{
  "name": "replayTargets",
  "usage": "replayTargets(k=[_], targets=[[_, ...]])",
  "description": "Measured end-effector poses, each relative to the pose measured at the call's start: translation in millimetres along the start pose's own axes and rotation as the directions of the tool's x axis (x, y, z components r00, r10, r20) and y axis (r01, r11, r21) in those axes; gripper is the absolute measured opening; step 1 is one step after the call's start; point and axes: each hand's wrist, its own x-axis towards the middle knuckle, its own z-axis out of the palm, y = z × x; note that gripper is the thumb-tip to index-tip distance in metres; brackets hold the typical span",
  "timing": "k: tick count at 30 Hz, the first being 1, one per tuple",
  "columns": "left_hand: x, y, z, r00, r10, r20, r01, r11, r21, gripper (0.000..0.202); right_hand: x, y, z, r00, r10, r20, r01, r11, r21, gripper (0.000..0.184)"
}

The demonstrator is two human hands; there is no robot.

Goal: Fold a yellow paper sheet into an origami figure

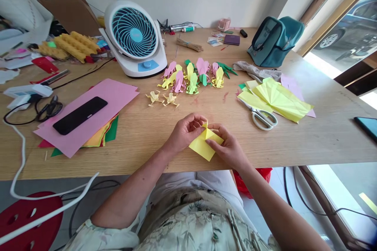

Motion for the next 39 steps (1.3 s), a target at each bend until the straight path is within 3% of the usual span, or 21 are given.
replayTargets(k=[6,9,13,18,23,32,35,39], targets=[[-1,-2,3.4,1.000,-0.002,-0.028,0.002,1.000,-0.001,0.018,4,2,-7,0.995,-0.004,0.096,-0.010,0.990,0.141,0.041],[-2,2,5.1,0.996,0.084,-0.006,-0.083,0.988,0.128,0.015,6,7,-7,0.997,-0.026,0.067,0.014,0.983,0.182,0.037],[-3,9,4.9,0.970,0.235,0.058,-0.242,0.932,0.269,0.007,6,13,-5,0.994,-0.104,0.025,0.100,0.988,0.119,0.033],[-4,12,3.7,0.946,0.291,0.142,-0.322,0.888,0.327,0.013,2,10,-5,0.990,-0.136,-0.032,0.138,0.987,0.080,0.028],[-4,13,5.1,0.942,0.309,0.134,-0.336,0.883,0.328,0.008,1,7,-5,0.986,-0.160,-0.054,0.164,0.982,0.092,0.018],[-5,15,5.7,0.942,0.296,0.158,-0.334,0.875,0.350,0.016,2,10,-5,0.989,-0.139,-0.048,0.142,0.988,0.061,0.024],[-5,16,3.8,0.945,0.277,0.172,-0.319,0.896,0.309,0.011,2,11,-6,0.988,-0.130,-0.086,0.135,0.989,0.052,0.022],[-6,17,-0.2,0.936,0.293,0.194,-0.342,0.886,0.312,0.021,1,10,-9,0.975,-0.148,-0.167,0.152,0.988,0.010,0.020]])
